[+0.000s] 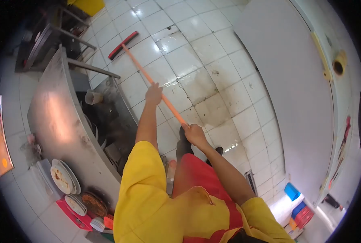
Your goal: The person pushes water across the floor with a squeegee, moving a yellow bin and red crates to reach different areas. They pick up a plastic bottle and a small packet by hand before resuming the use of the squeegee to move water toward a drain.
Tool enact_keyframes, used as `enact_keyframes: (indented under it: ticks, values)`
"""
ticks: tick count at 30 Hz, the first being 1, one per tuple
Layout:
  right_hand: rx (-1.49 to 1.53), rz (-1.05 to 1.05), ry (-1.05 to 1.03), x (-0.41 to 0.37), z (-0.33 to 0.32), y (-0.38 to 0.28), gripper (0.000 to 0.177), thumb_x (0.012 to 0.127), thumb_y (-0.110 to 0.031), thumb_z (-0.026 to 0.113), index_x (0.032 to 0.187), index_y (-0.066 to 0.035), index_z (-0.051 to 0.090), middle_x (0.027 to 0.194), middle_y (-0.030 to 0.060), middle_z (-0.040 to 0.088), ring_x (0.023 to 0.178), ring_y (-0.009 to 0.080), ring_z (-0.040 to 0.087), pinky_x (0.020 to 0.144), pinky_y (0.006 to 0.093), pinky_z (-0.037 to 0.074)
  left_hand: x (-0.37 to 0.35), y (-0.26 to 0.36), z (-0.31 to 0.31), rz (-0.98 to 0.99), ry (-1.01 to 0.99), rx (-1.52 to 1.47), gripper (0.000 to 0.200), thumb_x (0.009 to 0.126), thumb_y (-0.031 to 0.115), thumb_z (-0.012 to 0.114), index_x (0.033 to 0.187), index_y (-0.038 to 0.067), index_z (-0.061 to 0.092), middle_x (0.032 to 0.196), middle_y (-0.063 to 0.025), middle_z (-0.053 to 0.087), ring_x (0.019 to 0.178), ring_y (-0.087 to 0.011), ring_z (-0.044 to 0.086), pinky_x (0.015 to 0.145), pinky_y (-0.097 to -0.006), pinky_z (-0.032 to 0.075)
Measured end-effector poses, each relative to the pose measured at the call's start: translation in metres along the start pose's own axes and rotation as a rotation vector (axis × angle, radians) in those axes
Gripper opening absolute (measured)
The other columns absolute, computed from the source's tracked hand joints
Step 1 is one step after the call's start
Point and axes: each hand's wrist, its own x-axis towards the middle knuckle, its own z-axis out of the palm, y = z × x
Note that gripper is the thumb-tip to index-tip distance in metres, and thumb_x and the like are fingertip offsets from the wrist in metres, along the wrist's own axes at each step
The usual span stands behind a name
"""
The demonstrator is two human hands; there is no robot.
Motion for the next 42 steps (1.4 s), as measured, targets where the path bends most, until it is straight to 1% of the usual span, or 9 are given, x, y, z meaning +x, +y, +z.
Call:
enact_keyframes:
  ticks: [2, 7, 11, 21, 24, 30, 36, 38, 42]
  values:
    - [-0.068, -0.001, 0.022, -0.019, -0.004, 0.015, 0.055, 0.086, -0.044, 0.039, 0.073, 0.006, 0.059, 0.075, 0.0284, 0.057, 0.075, 0.0437, 0.056, 0.068, 0.0471, 0.044, -0.013, 0.021, -0.008, 0.028, -0.107, 0.222, 0.031, 0.072, 0.020, 0.063, 0.101, 0.013, 0.058, 0.124, -0.0110, 0.044, 0.123, -0.0323, 0.032, 0.096, -0.0365, 0.035]
    - [-0.120, 0.035, 0.000, -0.094, -0.029, 0.164, 0.056, 0.084, -0.049, 0.041, 0.071, 0.003, 0.060, 0.068, 0.0233, 0.058, 0.069, 0.0385, 0.058, 0.063, 0.0432, 0.044, -0.064, 0.136, 0.067, 0.189, -0.309, 0.311, 0.033, 0.066, 0.037, 0.066, 0.089, 0.013, 0.065, 0.113, -0.0109, 0.053, 0.112, -0.0317, 0.042, 0.098, -0.0534, 0.024]
    - [-0.164, 0.141, -0.043, -0.179, -0.084, 0.273, 0.053, 0.084, -0.047, 0.040, 0.076, 0.002, 0.060, 0.073, 0.0247, 0.058, 0.074, 0.0408, 0.057, 0.065, 0.0441, 0.044, -0.126, 0.259, 0.102, 0.303, -0.402, 0.238, 0.032, 0.062, 0.036, 0.068, 0.082, 0.011, 0.066, 0.079, -0.0064, 0.063, 0.090, -0.0265, 0.057, 0.095, -0.0475, 0.030]
    - [-0.480, 0.189, 0.160, -0.445, -0.195, 0.498, 0.048, 0.081, -0.043, 0.049, 0.062, 0.000, 0.058, 0.055, 0.0220, 0.051, 0.055, 0.0395, 0.054, 0.047, 0.0444, 0.039, -0.311, 0.546, 0.135, 0.618, -0.404, -0.195, 0.019, 0.054, 0.022, 0.066, 0.065, 0.007, 0.064, 0.066, -0.0119, 0.061, 0.066, -0.0289, 0.061, 0.059, -0.0420, 0.045]
    - [-0.549, 0.209, 0.185, -0.518, -0.221, 0.470, 0.040, 0.074, -0.036, 0.063, 0.057, 0.000, 0.057, 0.050, 0.0193, 0.050, 0.047, 0.0340, 0.053, 0.044, 0.0407, 0.038, -0.355, 0.593, 0.136, 0.719, -0.379, -0.373, 0.016, 0.056, 0.021, 0.064, 0.061, 0.006, 0.063, 0.064, -0.0139, 0.061, 0.064, -0.0294, 0.061, 0.058, -0.0428, 0.044]
    - [-0.472, 0.113, 0.189, -0.462, -0.183, 0.462, 0.038, 0.075, -0.031, 0.061, 0.054, 0.000, 0.055, 0.048, 0.0182, 0.049, 0.042, 0.0293, 0.052, 0.041, 0.0379, 0.036, -0.325, 0.525, 0.120, 0.630, -0.328, -0.256, 0.018, 0.058, 0.022, 0.062, 0.062, 0.005, 0.063, 0.064, -0.0145, 0.060, 0.064, -0.0301, 0.061, 0.058, -0.0429, 0.045]
    - [-0.353, -0.217, -0.009, -0.211, -0.038, 0.308, 0.036, 0.090, -0.028, 0.035, 0.079, -0.001, 0.056, 0.068, 0.0231, 0.056, 0.067, 0.0400, 0.055, 0.057, 0.0480, 0.041, -0.181, 0.255, 0.186, 0.197, 0.154, 0.299, 0.016, 0.062, 0.023, 0.064, 0.066, 0.008, 0.063, 0.072, -0.0079, 0.058, 0.080, -0.0240, 0.054, 0.077, -0.0367, 0.042]
    - [-0.291, -0.393, 0.048, -0.164, 0.016, 0.264, 0.029, 0.088, -0.022, 0.037, 0.085, 0.000, 0.055, 0.066, 0.0242, 0.055, 0.069, 0.0402, 0.056, 0.059, 0.0478, 0.042, -0.157, 0.187, 0.138, 0.156, -0.209, 0.412, 0.022, 0.062, 0.026, 0.069, 0.076, 0.010, 0.065, 0.082, -0.0033, 0.059, 0.088, -0.0210, 0.053, 0.084, -0.0329, 0.040]
    - [-0.216, -0.241, -0.019, -0.155, 0.063, 0.231, 0.039, 0.089, -0.028, 0.038, 0.078, 0.004, 0.057, 0.068, 0.0276, 0.055, 0.071, 0.0429, 0.056, 0.063, 0.0486, 0.044, -0.168, 0.144, 0.139, 0.092, -0.139, 0.480, 0.013, 0.073, 0.019, 0.059, 0.081, 0.012, 0.065, 0.086, -0.0021, 0.061, 0.095, -0.0187, 0.052, 0.092, -0.0351, 0.034]
